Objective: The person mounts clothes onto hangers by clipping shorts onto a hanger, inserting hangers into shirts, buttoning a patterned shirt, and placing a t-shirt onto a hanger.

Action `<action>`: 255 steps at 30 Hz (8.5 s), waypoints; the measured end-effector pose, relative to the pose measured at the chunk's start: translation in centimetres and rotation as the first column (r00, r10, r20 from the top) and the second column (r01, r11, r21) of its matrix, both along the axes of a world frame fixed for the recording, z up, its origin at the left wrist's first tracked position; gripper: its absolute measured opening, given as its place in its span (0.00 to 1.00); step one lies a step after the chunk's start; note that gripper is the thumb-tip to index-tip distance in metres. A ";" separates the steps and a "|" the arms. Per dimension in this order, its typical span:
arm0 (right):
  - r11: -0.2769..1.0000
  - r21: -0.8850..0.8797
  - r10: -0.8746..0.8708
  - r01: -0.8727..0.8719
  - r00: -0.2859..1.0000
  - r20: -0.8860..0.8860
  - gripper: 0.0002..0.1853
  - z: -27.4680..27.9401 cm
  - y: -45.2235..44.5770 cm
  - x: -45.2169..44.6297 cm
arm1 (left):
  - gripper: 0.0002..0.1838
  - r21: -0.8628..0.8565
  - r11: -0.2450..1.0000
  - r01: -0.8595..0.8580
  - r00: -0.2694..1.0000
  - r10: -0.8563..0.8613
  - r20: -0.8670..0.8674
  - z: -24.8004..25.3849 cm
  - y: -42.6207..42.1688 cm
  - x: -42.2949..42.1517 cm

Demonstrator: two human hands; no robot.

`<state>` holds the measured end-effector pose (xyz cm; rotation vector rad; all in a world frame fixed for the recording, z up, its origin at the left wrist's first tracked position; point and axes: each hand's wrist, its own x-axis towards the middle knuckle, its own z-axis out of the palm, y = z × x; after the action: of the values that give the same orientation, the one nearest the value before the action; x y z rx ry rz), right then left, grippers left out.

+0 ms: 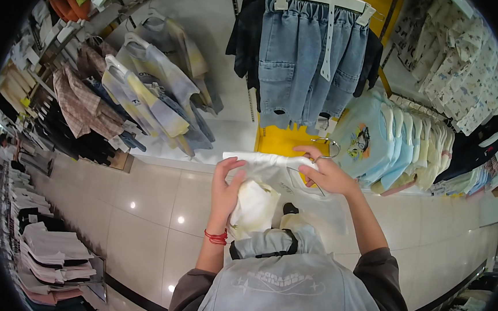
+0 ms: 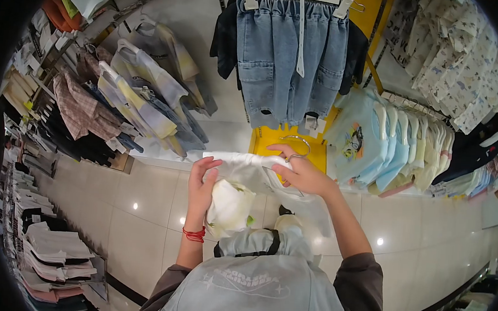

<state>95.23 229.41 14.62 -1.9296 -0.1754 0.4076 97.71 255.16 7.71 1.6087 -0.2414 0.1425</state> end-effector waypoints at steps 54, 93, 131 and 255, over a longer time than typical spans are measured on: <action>0.822 -0.251 -0.181 0.512 0.652 0.736 0.25 23.9 -9.2 17.3 | 0.20 -0.542 0.831 -0.122 0.931 -0.094 -0.354 2.2 -4.1 -3.1; 0.727 0.587 -0.293 0.356 0.934 -0.204 0.27 -2.6 -2.8 5.2 | 0.07 -0.852 0.522 0.037 0.828 -0.493 -0.266 3.6 -3.9 5.8; 0.852 0.157 -0.520 0.499 0.779 0.349 0.08 -2.7 -5.0 7.4 | 0.13 0.375 0.927 -0.013 0.982 -0.060 0.181 7.4 -4.8 9.7; 0.830 0.369 -0.547 0.419 0.742 0.387 0.04 1.2 -2.6 4.5 | 0.06 0.112 0.979 0.173 0.975 -0.186 0.122 7.5 -14.4 5.2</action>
<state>99.78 226.81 15.82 -1.6961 -0.0297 -0.4434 102.88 240.79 15.19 1.6703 -0.5025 0.0986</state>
